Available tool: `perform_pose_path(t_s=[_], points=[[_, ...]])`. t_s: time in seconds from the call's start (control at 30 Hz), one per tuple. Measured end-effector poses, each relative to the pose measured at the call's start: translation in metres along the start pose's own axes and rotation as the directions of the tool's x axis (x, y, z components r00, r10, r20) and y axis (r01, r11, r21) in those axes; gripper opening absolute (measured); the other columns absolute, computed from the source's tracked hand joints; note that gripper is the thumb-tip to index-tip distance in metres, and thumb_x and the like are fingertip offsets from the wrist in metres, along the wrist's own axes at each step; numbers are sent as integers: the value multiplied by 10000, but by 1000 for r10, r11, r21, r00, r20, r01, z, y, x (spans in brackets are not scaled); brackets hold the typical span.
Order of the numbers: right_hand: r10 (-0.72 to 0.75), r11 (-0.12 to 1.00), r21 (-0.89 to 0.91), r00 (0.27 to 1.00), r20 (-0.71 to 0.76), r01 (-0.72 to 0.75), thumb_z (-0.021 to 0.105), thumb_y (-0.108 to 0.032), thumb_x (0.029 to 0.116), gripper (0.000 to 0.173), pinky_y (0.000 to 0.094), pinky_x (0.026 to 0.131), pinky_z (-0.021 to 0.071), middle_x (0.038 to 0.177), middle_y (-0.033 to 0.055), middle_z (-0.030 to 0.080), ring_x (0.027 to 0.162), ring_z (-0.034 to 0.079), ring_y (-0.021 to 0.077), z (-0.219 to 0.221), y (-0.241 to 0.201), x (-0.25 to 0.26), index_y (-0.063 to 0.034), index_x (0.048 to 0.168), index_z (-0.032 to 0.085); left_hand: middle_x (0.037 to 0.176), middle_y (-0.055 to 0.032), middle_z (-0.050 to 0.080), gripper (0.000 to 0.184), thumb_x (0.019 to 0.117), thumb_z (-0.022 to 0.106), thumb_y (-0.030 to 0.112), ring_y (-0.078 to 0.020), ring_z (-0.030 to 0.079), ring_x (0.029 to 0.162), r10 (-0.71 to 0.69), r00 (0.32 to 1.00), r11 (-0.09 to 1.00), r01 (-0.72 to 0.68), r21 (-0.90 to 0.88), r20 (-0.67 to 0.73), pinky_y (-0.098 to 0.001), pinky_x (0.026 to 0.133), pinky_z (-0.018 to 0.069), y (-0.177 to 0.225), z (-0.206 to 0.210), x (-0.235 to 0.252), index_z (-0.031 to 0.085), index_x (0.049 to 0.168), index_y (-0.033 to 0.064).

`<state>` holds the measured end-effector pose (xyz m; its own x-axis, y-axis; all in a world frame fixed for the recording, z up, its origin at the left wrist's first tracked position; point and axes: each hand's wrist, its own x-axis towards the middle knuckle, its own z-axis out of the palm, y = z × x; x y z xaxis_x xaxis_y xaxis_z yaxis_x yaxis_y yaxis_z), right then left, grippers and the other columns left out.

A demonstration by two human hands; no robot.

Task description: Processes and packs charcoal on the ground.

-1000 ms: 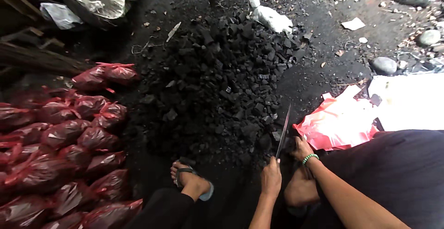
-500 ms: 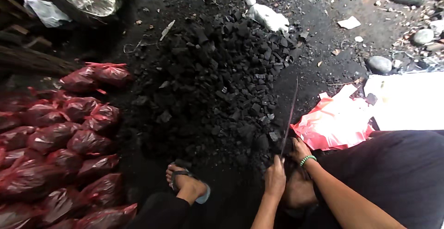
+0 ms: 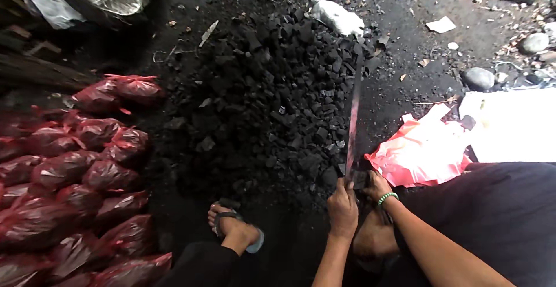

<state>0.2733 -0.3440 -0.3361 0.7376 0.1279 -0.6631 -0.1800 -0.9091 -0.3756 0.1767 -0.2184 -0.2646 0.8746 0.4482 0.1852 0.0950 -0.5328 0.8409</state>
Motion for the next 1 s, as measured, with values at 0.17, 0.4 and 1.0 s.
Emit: perform_pose_path(t_s=[0.17,0.4,1.0], points=[[6,999,-42,1000,17,-6,818,-170,862,743,537,1121,439,1492,256,494,1341,539,401,-1,-5,-2,26,1486,464,1189,-238,670,435,1124,354,314,-372,659,1137,-602,452,799,351,488,659,-532,993,502,-55,10,-36,543,1372,12],[68,986,151,997,-25,-63,855,-180,835,806,555,1129,417,1446,296,519,1339,529,432,1,-12,3,51,1483,434,1002,-237,683,418,1118,396,284,-358,684,941,-608,667,794,513,327,430,-513,883,531,-42,-16,-1,597,1284,-42],[-277,938,-130,921,273,321,749,-232,932,603,632,1088,431,1571,264,399,1378,475,474,33,-109,37,-55,1467,532,989,-289,665,438,1118,405,244,-378,657,870,-770,632,630,775,44,-86,-519,834,524,-84,-50,8,561,1339,-100]])
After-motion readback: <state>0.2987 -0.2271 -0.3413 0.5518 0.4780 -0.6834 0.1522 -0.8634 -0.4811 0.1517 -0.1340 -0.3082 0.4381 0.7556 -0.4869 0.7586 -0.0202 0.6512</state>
